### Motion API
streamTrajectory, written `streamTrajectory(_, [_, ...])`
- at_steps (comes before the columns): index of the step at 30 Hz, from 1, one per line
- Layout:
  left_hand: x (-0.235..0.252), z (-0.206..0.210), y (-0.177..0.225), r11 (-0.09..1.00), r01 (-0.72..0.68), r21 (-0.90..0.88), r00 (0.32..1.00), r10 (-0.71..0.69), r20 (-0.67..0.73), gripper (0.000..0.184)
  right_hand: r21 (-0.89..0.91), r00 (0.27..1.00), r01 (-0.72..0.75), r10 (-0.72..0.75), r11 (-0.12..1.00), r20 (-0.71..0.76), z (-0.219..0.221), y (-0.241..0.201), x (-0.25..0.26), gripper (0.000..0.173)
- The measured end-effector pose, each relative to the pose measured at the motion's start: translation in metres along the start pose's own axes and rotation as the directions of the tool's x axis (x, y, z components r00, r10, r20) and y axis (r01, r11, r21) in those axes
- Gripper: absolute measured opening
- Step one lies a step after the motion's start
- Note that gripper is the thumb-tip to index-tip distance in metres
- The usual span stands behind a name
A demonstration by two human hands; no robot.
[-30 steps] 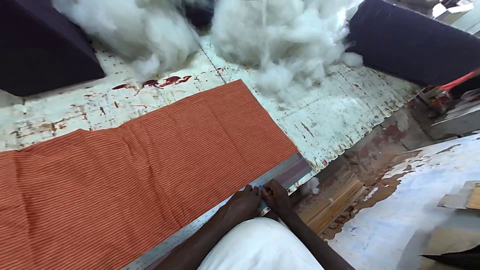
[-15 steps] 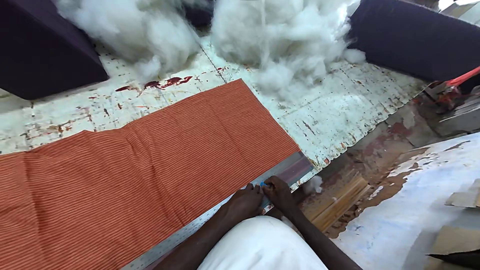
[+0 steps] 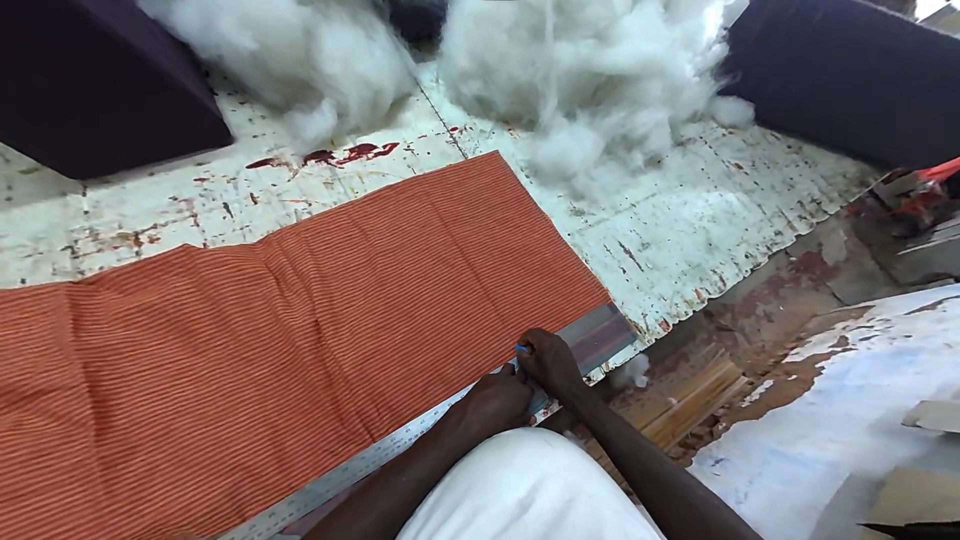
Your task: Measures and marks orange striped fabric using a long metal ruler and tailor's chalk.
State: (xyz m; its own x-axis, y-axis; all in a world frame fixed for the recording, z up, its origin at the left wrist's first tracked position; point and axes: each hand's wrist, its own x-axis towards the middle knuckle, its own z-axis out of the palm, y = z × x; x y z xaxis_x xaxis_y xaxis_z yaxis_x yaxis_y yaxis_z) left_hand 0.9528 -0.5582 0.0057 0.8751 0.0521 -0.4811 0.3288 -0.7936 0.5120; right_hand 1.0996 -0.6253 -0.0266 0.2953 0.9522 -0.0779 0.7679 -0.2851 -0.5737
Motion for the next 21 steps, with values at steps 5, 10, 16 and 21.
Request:
streamTrajectory(5, [0.002,0.001,-0.001,1.0,0.0,0.016,1.0,0.0,0.007,0.038,0.015,0.991,0.061,-0.059,0.998,-0.121,0.024,0.013,0.013,0.013])
streamTrajectory(10, [0.001,0.0,-0.002,1.0,0.004,-0.019,1.0,-0.004,0.02,0.042,0.191,0.952,0.13,-0.069,0.973,-0.299,0.033,0.028,0.011,0.017])
streamTrajectory(16, [0.0,0.006,-0.007,1.0,-0.004,-0.025,1.0,0.004,0.0,0.042,0.133,0.972,0.097,-0.066,0.986,-0.224,0.024,0.047,-0.038,0.018])
streamTrajectory(21, [0.002,0.005,-0.004,1.0,0.019,-0.017,0.999,-0.018,0.032,0.045,0.049,0.975,0.104,-0.092,0.993,-0.201,0.028,0.042,-0.05,0.014])
